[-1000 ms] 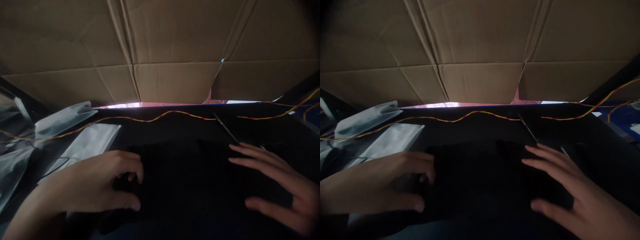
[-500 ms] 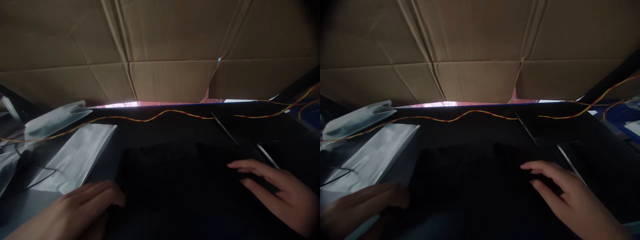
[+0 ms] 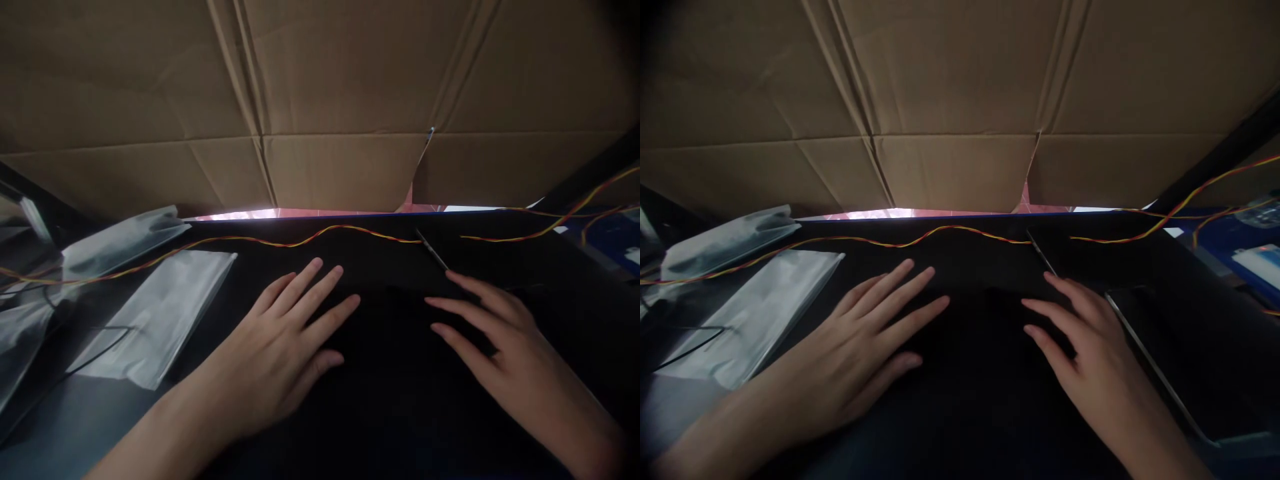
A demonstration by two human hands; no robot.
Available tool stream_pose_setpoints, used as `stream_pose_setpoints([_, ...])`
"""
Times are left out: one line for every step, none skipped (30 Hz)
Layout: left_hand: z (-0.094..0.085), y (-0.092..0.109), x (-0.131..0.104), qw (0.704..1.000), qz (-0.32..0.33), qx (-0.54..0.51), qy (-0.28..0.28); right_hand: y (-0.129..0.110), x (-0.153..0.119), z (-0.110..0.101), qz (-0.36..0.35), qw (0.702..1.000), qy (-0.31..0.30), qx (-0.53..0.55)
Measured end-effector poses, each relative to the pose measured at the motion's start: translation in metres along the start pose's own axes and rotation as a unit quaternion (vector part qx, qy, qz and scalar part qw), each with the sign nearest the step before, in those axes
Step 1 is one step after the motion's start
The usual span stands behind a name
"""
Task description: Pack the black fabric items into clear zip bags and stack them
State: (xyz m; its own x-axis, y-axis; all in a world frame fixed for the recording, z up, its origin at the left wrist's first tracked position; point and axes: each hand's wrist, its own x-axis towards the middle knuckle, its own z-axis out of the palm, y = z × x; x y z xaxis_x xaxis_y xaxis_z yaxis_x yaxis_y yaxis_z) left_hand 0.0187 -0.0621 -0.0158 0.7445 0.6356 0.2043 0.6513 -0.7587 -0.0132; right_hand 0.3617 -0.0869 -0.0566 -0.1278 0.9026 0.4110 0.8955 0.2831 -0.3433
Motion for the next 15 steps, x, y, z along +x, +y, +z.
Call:
stream_pose_setpoints([0.01,-0.006,0.006,0.999,0.011,-0.022,-0.021,-0.001,-0.001,0.004,-0.009,1.0,0.002,-0.006])
stream_pose_setpoints([0.018,-0.012,0.01,0.998,0.015,-0.047,-0.044,-0.001,-0.001,0.007,-0.007,1.0,0.006,-0.009])
stream_pose_setpoints([0.025,-0.018,0.012,0.995,0.016,-0.07,-0.067,-0.001,-0.003,0.008,0.006,1.0,0.012,-0.01])
stream_pose_setpoints([0.028,-0.024,0.013,0.992,0.016,-0.092,-0.084,0.0,-0.004,0.007,0.032,0.999,0.02,-0.008])
stream_pose_setpoints([0.029,-0.028,0.015,0.989,0.015,-0.111,-0.095,0.001,-0.007,0.004,0.068,0.997,0.027,-0.008])
stream_pose_setpoints([0.027,-0.031,0.016,0.987,0.015,-0.126,-0.099,0.003,-0.01,0.0,0.11,0.993,0.031,-0.011])
stream_pose_setpoints([0.023,-0.034,0.017,0.986,0.014,-0.137,-0.094,0.007,-0.014,-0.005,0.155,0.987,0.03,-0.016])
stream_pose_setpoints([0.018,-0.036,0.019,0.986,0.012,-0.144,-0.085,0.011,-0.018,-0.009,0.198,0.98,0.021,-0.021])
stream_pose_setpoints([0.013,-0.038,0.021,0.986,0.007,-0.149,-0.072,0.015,-0.022,-0.014,0.233,0.972,0.005,-0.023])
stream_pose_setpoints([0.009,-0.041,0.023,0.987,0.001,-0.153,-0.058,0.02,-0.026,-0.017,0.259,0.966,-0.017,-0.021])
stream_pose_setpoints([0.006,-0.044,0.025,0.986,-0.007,-0.159,-0.043,0.024,-0.028,-0.019,0.276,0.96,-0.036,-0.016])
stream_pose_setpoints([0.004,-0.047,0.026,0.986,-0.012,-0.164,-0.029,0.027,-0.03,-0.019,0.286,0.957,-0.048,-0.009])
stream_pose_setpoints([0.004,-0.05,0.026,0.985,-0.014,-0.17,-0.017,0.028,-0.03,-0.018,0.29,0.956,-0.053,0.0])
stream_pose_setpoints([0.004,-0.053,0.025,0.984,-0.015,-0.176,-0.006,0.028,-0.029,-0.017,0.289,0.956,-0.052,0.01])
stream_pose_setpoints([0.005,-0.055,0.024,0.983,-0.016,-0.181,0.004,0.027,-0.027,-0.015,0.286,0.957,-0.047,0.021])
